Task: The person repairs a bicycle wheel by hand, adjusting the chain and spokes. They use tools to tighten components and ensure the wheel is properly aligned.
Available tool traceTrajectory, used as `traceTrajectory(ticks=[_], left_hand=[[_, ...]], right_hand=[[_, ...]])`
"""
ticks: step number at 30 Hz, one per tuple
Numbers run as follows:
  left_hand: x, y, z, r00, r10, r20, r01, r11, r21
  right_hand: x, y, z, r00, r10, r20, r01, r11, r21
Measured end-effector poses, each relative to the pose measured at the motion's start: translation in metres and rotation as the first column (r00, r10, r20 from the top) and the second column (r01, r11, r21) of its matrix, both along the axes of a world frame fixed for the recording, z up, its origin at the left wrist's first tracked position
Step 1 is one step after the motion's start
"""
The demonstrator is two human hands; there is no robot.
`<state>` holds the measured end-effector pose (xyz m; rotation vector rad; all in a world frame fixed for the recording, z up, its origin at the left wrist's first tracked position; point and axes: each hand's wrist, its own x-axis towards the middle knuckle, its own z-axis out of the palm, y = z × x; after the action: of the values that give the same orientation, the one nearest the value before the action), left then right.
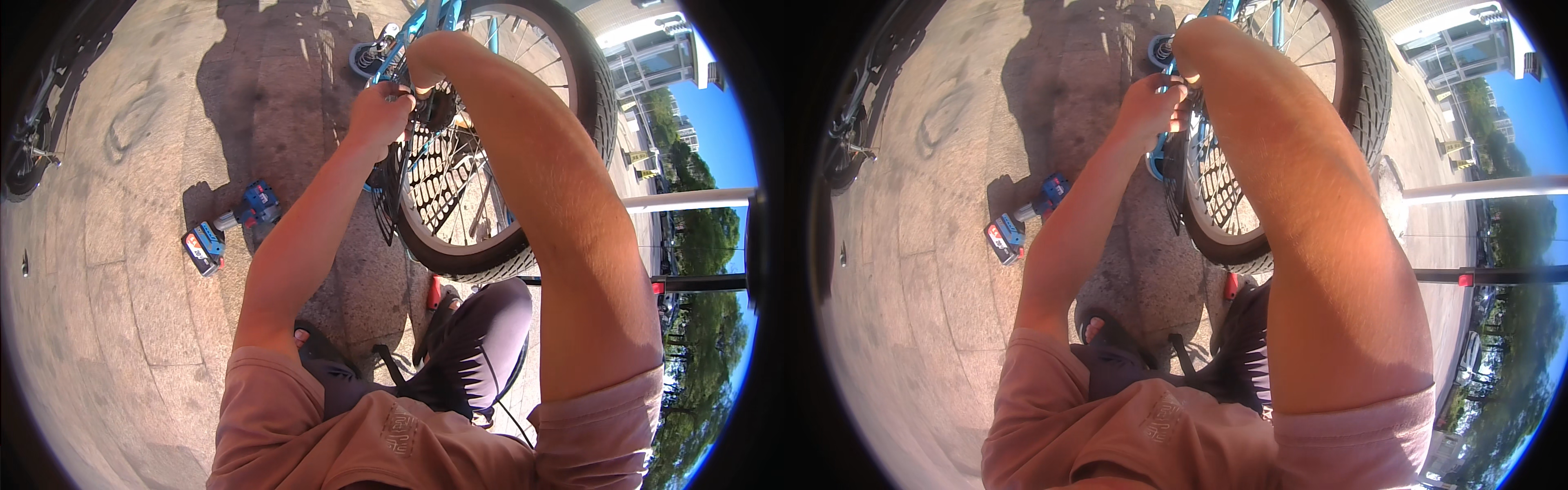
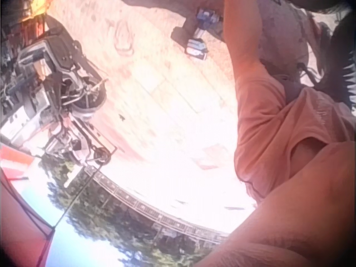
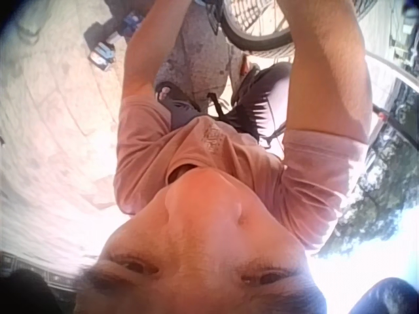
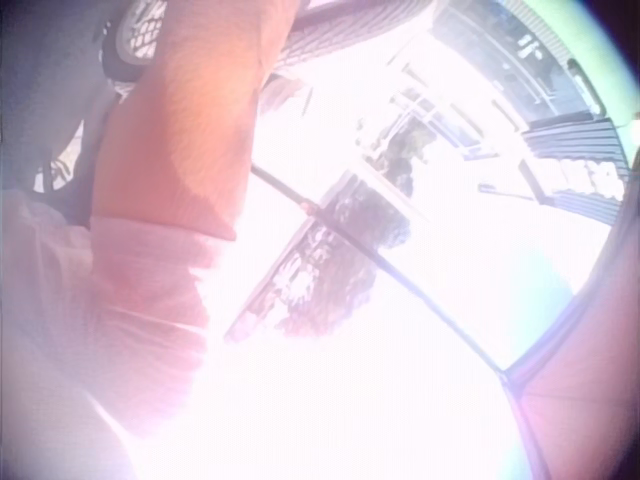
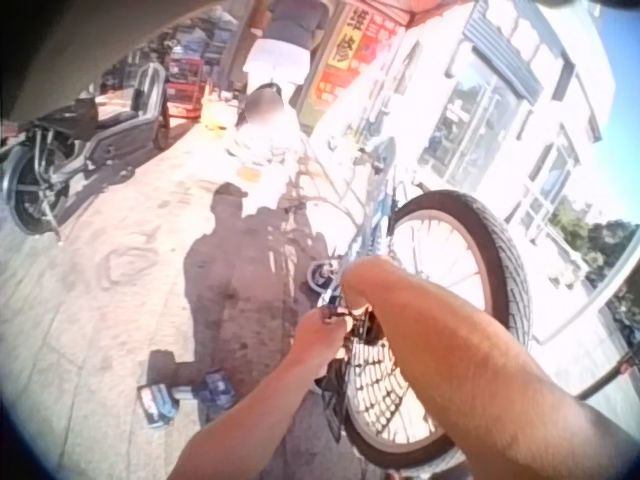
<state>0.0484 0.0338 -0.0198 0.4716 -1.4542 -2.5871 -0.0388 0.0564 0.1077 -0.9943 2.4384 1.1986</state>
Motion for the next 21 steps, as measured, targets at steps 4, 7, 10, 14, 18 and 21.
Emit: traceTrajectory(ticks=[4,7,10,14,18,21], left_hand=[[0.008,-0.004,0.005,0.999,-0.041,-0.004,0.041,0.988,0.147],[0.008,-0.01,0.014,0.986,-0.159,0.049,0.154,0.983,0.096],[0.012,-0.009,0.018,0.992,-0.122,-0.02,0.124,0.985,0.122],[0.012,-0.015,0.017,0.989,-0.144,0.038,0.136,0.977,0.161],[0.011,-0.02,0.01,0.989,-0.144,0.032,0.134,0.968,0.21],[0.011,-0.023,0.006,0.982,-0.186,0.02,0.176,0.954,0.242]], right_hand=[[0.002,0.0,0.004,0.999,-0.043,-0.003,0.043,0.999,-0.028],[0.005,0.0,0.007,0.999,-0.037,0.016,0.038,0.999,-0.032],[0.007,0.001,0.008,0.998,-0.057,0.015,0.057,0.998,-0.009],[0.009,0.0,0.012,0.999,-0.016,0.036,0.016,1.0,-0.015],[0.014,0.001,0.021,0.994,-0.083,0.073,0.087,0.995,-0.058],[0.019,0.004,0.032,0.981,-0.094,0.171,0.105,0.993,-0.055]])
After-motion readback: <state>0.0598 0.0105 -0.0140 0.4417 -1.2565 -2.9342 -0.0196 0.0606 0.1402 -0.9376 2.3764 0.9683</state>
